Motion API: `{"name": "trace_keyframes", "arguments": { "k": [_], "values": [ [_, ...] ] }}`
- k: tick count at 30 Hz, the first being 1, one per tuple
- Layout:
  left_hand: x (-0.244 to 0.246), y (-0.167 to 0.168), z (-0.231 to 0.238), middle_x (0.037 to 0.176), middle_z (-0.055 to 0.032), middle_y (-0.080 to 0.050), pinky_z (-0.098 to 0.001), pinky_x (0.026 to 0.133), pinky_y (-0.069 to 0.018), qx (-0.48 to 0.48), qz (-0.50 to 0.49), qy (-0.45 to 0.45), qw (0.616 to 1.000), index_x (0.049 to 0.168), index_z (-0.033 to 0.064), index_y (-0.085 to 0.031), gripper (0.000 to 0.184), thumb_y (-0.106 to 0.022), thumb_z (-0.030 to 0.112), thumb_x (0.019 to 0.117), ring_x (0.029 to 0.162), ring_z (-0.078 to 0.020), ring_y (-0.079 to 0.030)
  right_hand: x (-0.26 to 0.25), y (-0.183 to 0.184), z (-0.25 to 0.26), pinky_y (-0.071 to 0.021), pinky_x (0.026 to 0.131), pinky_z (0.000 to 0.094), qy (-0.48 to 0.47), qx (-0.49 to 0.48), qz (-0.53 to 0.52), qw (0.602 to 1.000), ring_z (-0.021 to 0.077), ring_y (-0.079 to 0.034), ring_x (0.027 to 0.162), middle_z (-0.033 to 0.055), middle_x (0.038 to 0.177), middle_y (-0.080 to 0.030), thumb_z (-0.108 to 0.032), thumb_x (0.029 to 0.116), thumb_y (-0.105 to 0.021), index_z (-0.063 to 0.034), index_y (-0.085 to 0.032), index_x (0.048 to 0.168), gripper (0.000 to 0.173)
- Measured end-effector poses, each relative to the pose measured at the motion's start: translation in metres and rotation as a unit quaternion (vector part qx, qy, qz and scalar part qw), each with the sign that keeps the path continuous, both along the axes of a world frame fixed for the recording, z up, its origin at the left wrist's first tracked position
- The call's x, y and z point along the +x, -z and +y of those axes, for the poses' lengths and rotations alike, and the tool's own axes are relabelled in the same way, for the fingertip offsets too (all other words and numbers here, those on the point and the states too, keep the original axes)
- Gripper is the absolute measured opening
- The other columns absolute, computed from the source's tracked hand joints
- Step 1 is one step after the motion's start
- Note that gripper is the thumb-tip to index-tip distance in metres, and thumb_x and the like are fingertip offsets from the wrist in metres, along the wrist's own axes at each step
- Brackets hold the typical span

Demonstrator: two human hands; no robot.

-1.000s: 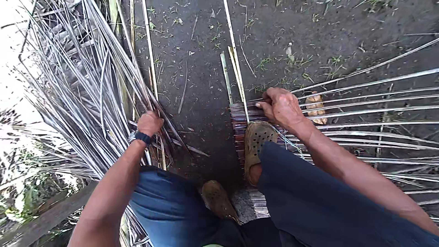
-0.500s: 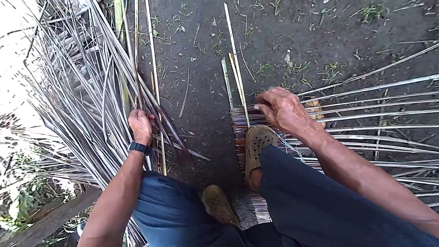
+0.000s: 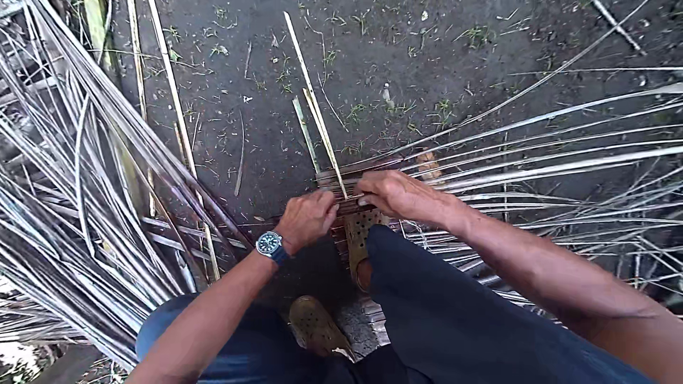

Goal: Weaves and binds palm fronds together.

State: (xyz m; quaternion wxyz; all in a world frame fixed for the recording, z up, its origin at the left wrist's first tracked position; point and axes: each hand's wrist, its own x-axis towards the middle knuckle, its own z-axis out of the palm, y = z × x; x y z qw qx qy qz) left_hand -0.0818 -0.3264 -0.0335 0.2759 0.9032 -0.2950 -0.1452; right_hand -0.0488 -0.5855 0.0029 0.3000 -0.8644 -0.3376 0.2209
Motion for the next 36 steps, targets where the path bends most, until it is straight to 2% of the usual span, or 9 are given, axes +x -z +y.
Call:
{"name": "trace_keyframes", "arguments": {
  "k": [3, 6, 13, 16, 18, 20, 24, 30, 36],
  "values": [
    [0.016, 0.010, 0.038, 0.098, -0.0133, -0.070, -0.0521, 0.073, -0.0591, 0.051, 0.045, -0.004, 0.998, 0.107, 0.0042, -0.070, 0.020, -0.059, 0.015, 0.0951, 0.088, -0.0309, -0.072, -0.002, 0.006, -0.020, -0.0600, 0.078, 0.0432, 0.004, -0.016, -0.037, 0.999, 0.0255, -0.071, 0.084, 0.0105, 0.091, -0.069, -0.009, 0.0983, -0.063, -0.0041, -0.072, 0.103, 0.012],
    [0.027, 0.012, 0.057, 0.097, -0.0113, -0.069, -0.0501, 0.082, -0.0582, 0.001, 0.150, -0.093, 0.984, 0.104, 0.0039, -0.071, 0.018, -0.058, 0.017, 0.1037, 0.089, -0.0253, -0.069, 0.001, 0.011, -0.020, -0.0583, 0.070, 0.0449, -0.015, -0.027, -0.047, 0.998, 0.0285, -0.068, 0.078, 0.0120, 0.087, -0.064, -0.001, 0.0971, -0.060, -0.0040, -0.067, 0.099, 0.008],
    [0.044, -0.009, 0.038, 0.076, -0.0043, -0.063, -0.0283, 0.055, -0.0436, -0.096, 0.355, -0.233, 0.900, 0.097, 0.0067, -0.068, 0.015, -0.063, 0.020, 0.1033, 0.059, -0.0120, -0.053, 0.003, 0.032, -0.032, -0.0581, 0.068, 0.0465, -0.028, -0.033, -0.034, 0.998, 0.0312, -0.068, 0.081, 0.0156, 0.095, -0.063, 0.005, 0.0876, -0.061, -0.0018, -0.067, 0.094, 0.011],
    [0.053, 0.017, 0.033, 0.078, -0.0041, -0.068, -0.0228, 0.056, -0.0501, -0.263, 0.444, -0.294, 0.804, 0.100, 0.0025, -0.067, 0.017, -0.060, 0.017, 0.1045, 0.059, -0.0082, -0.058, 0.009, 0.031, -0.050, -0.0576, 0.070, 0.0498, 0.021, -0.038, -0.032, 0.999, 0.0330, -0.068, 0.083, 0.0163, 0.093, -0.064, -0.002, 0.0931, -0.055, -0.0002, -0.065, 0.093, 0.011],
    [0.055, 0.040, 0.028, 0.089, -0.0064, -0.072, -0.0289, 0.062, -0.0573, -0.316, 0.461, -0.341, 0.755, 0.114, 0.0017, -0.064, 0.046, -0.037, 0.039, 0.1121, 0.065, -0.0119, -0.065, 0.018, 0.028, -0.066, -0.0570, 0.072, 0.0528, 0.067, -0.050, -0.031, 0.996, 0.0334, -0.069, 0.086, 0.0159, 0.095, -0.066, -0.004, 0.0946, -0.051, -0.0015, -0.066, 0.094, 0.015],
    [0.052, 0.054, 0.017, 0.097, -0.0093, -0.071, -0.0347, 0.063, -0.0577, -0.232, 0.410, -0.374, 0.799, 0.118, 0.0010, -0.064, 0.058, -0.027, 0.044, 0.1130, 0.066, -0.0151, -0.065, 0.034, 0.024, -0.088, -0.0569, 0.077, 0.0558, 0.116, -0.061, -0.017, 0.991, 0.0347, -0.069, 0.090, 0.0169, 0.099, -0.066, -0.004, 0.0960, -0.050, -0.0015, -0.066, 0.098, 0.017],
    [0.037, 0.063, -0.016, 0.111, -0.0172, -0.070, -0.0498, 0.090, -0.0572, -0.054, 0.296, -0.356, 0.885, 0.126, 0.0005, -0.064, 0.029, -0.060, 0.017, 0.1029, 0.096, -0.0284, -0.070, 0.068, 0.031, -0.136, -0.0530, 0.091, 0.0576, 0.195, -0.055, 0.001, 0.979, 0.0380, -0.067, 0.103, 0.0225, 0.108, -0.067, 0.001, 0.0944, -0.054, 0.0015, -0.069, 0.102, 0.017],
    [0.033, 0.070, -0.040, 0.118, -0.0160, -0.068, -0.0523, 0.098, -0.0537, -0.019, 0.279, -0.390, 0.877, 0.129, 0.0029, -0.065, 0.035, -0.068, 0.016, 0.0973, 0.109, -0.0299, -0.067, 0.098, 0.061, -0.147, -0.0518, 0.093, 0.0574, 0.202, -0.071, 0.024, 0.977, 0.0383, -0.065, 0.103, 0.0222, 0.106, -0.066, 0.000, 0.0884, -0.073, 0.0011, -0.070, 0.102, 0.014],
    [0.032, 0.066, -0.038, 0.113, -0.0165, -0.064, -0.0536, 0.090, -0.0540, -0.058, 0.322, -0.397, 0.858, 0.116, 0.0042, -0.066, 0.025, -0.070, 0.017, 0.0951, 0.103, -0.0313, -0.064, 0.110, 0.090, -0.088, -0.0537, 0.092, 0.0537, 0.173, -0.029, -0.024, 0.984, 0.0351, -0.066, 0.100, 0.0186, 0.100, -0.067, 0.001, 0.0868, -0.070, -0.0014, -0.069, 0.092, 0.006]
  ]
}}
